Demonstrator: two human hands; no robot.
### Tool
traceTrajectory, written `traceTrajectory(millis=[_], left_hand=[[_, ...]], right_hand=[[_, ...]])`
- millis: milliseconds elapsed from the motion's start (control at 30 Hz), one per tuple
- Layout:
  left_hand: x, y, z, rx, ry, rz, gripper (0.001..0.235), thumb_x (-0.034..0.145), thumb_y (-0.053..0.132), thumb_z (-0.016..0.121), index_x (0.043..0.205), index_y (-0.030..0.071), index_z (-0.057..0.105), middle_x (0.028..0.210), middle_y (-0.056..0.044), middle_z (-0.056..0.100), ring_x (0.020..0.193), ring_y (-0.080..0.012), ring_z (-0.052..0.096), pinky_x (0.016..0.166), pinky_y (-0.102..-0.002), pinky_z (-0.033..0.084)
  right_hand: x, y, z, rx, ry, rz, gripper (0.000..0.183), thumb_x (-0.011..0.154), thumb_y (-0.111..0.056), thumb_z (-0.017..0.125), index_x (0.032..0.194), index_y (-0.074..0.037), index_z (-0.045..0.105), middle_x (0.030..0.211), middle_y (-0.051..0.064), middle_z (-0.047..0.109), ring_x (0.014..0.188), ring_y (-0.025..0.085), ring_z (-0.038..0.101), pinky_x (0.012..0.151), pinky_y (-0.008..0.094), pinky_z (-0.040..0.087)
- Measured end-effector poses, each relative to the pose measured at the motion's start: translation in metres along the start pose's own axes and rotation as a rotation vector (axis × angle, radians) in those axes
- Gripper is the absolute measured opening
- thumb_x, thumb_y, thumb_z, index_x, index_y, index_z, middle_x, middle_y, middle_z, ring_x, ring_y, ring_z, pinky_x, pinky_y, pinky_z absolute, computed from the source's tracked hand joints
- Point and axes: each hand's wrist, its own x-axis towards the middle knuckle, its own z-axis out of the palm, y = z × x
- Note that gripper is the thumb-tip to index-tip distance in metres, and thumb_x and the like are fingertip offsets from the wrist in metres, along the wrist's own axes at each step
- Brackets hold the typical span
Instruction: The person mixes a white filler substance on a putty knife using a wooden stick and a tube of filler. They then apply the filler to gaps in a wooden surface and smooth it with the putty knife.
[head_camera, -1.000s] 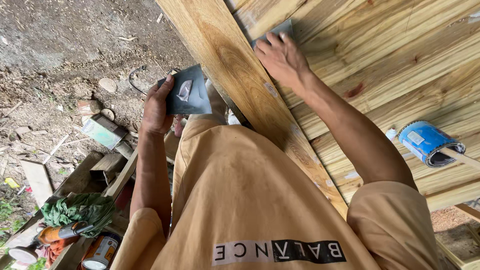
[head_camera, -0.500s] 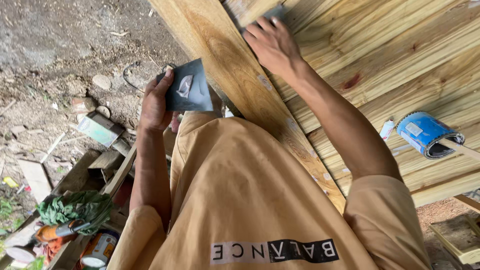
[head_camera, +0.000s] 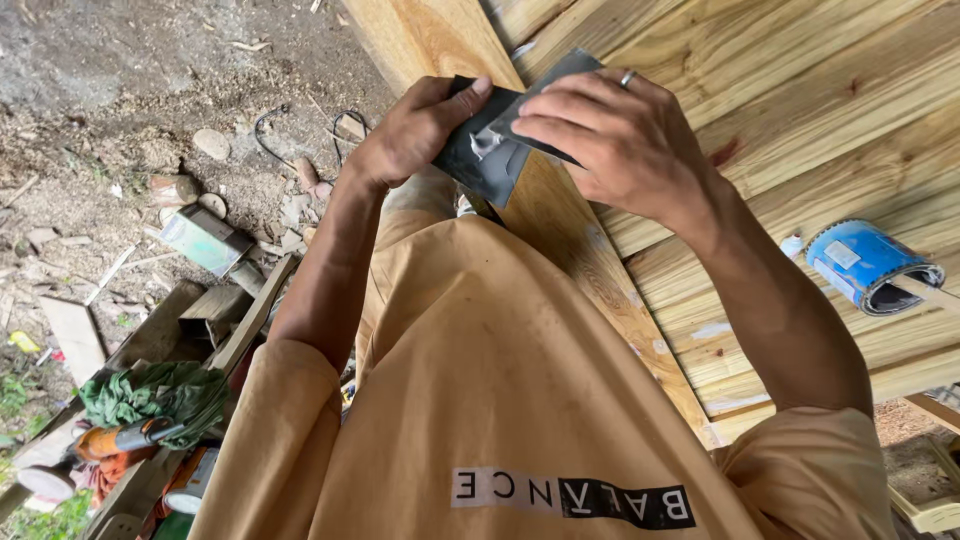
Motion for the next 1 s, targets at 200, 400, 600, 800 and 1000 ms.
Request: traceTrajectory(millis=[200, 400, 600, 800, 1000], left_hand=[[0.012, -0.002, 0.008, 0.316, 0.198, 0.024, 0.07, 0.112, 0.053, 0.042, 0.098, -0.008, 0.074, 0.074, -0.015, 0.061, 0.069, -0.0204, 0.055, 0.066, -0.037, 0.048], [0.017, -0.031, -0.024, -0.724, 0.362, 0.336, 0.057, 0.109, 0.043, 0.047, 0.137, -0.005, 0.058, 0.117, -0.017, 0.069, 0.103, -0.0242, 0.072, 0.098, -0.044, 0.063], [-0.047, -0.064, -0.089, -0.79, 0.465, 0.432, 0.048, 0.115, 0.04, 0.045, 0.136, -0.002, 0.056, 0.123, -0.013, 0.065, 0.116, -0.0243, 0.07, 0.104, -0.04, 0.06], [-0.072, -0.092, -0.085, -0.886, 0.609, 0.314, 0.046, 0.111, 0.04, 0.047, 0.132, 0.0, 0.058, 0.122, -0.011, 0.066, 0.114, -0.0238, 0.07, 0.103, -0.04, 0.059], [-0.07, -0.093, -0.08, -0.82, 0.602, 0.286, 0.048, 0.111, 0.043, 0.051, 0.132, 0.0, 0.059, 0.121, -0.01, 0.065, 0.115, -0.0226, 0.068, 0.106, -0.041, 0.058]], right_hand=[[-0.005, 0.0, 0.027, 0.092, 0.034, 0.129, 0.038, 0.077, 0.004, 0.071, 0.112, -0.009, 0.078, 0.115, 0.003, 0.075, 0.108, 0.021, 0.069, 0.082, 0.036, 0.061], [-0.042, 0.07, 0.05, 0.094, -0.172, 0.191, 0.028, 0.103, 0.005, 0.068, 0.122, -0.014, 0.077, 0.126, 0.001, 0.074, 0.11, 0.016, 0.07, 0.089, 0.032, 0.059], [-0.049, 0.133, 0.135, -0.466, -0.228, 0.049, 0.031, 0.099, -0.007, 0.073, 0.129, -0.012, 0.071, 0.14, 0.001, 0.066, 0.132, 0.021, 0.058, 0.116, 0.041, 0.045], [-0.056, 0.125, 0.191, -0.532, -0.214, 0.08, 0.056, 0.09, -0.002, 0.069, 0.145, -0.006, 0.061, 0.146, 0.008, 0.058, 0.136, 0.027, 0.05, 0.118, 0.047, 0.039], [-0.063, 0.107, 0.161, -0.258, -0.354, 0.123, 0.046, 0.1, -0.005, 0.068, 0.145, 0.0, 0.059, 0.145, 0.014, 0.057, 0.138, 0.032, 0.05, 0.117, 0.051, 0.041]])
